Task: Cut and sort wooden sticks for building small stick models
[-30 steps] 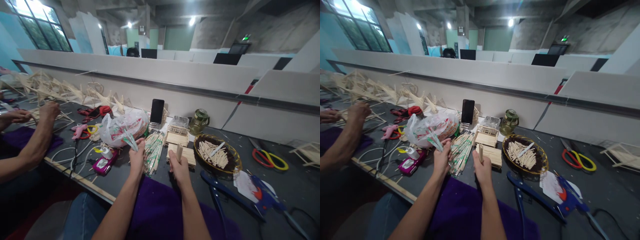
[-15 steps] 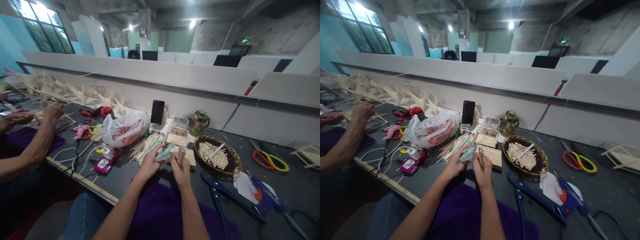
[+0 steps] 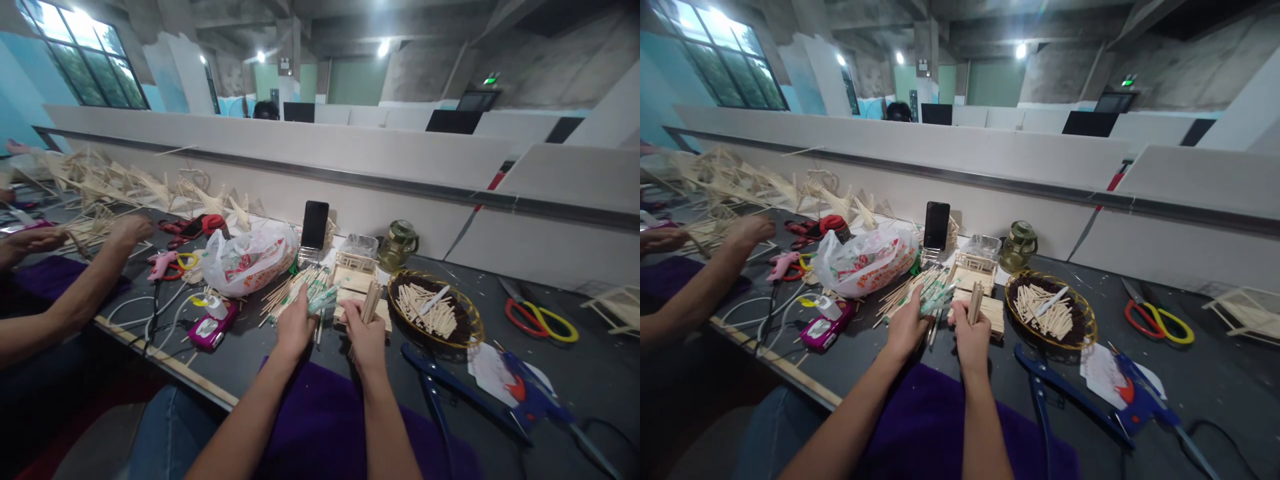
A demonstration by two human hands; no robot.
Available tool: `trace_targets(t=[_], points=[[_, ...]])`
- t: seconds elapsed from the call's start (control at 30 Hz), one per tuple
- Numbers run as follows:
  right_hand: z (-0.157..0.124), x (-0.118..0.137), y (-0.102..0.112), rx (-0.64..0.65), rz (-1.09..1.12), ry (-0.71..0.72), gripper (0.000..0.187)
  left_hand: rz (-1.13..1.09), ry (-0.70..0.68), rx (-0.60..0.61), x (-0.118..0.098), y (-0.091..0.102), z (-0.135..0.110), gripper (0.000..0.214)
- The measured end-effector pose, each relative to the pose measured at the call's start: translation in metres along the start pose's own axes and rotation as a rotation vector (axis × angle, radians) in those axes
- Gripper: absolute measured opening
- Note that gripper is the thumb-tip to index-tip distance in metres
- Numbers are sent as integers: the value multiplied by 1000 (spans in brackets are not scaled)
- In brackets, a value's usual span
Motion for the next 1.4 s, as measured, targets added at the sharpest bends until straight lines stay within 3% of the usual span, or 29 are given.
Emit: trace_targets(t=[0.17, 0.33, 0.43, 0.53, 0.63, 0.73, 0.9, 1.07, 1.4], points=[[-1, -1, -2, 3, -36, -8, 37, 33, -36, 16, -5, -2, 0, 75], [0, 0, -2, 6, -41, -7, 38, -39, 36, -35, 2, 2, 2, 75], [0, -1, -1, -8, -41, -12, 38, -253, 70, -170, 9, 13, 6, 71], [1, -1, 1, -37, -53, 3, 40, -630, 99, -273, 13, 21, 10, 62], [2, 3, 4, -62, -70, 62, 41, -1007, 123, -197, 8, 18, 12, 58], [3, 7, 7, -87, -82, 123, 42, -1192, 134, -47, -4, 11, 8, 58], [5, 11, 15, -184, -103, 163, 40, -1195, 76, 154, -21, -1, -2, 60], [3, 16, 15, -189, -140, 221, 36, -1150, -37, 195, -26, -7, -4, 45], [0, 8, -2, 149, -289, 132, 26, -1187, 24, 169, -14, -26, 4, 47]])
Point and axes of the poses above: each hand's wrist, its own z-axis towards the middle knuckle, its own y-axis out of the back of the hand, x = y × z, the point moved 5 cm from there along z, towards the middle knuckle, and after that the axes turned 2 degrees about -x, right-handed, at the moved point
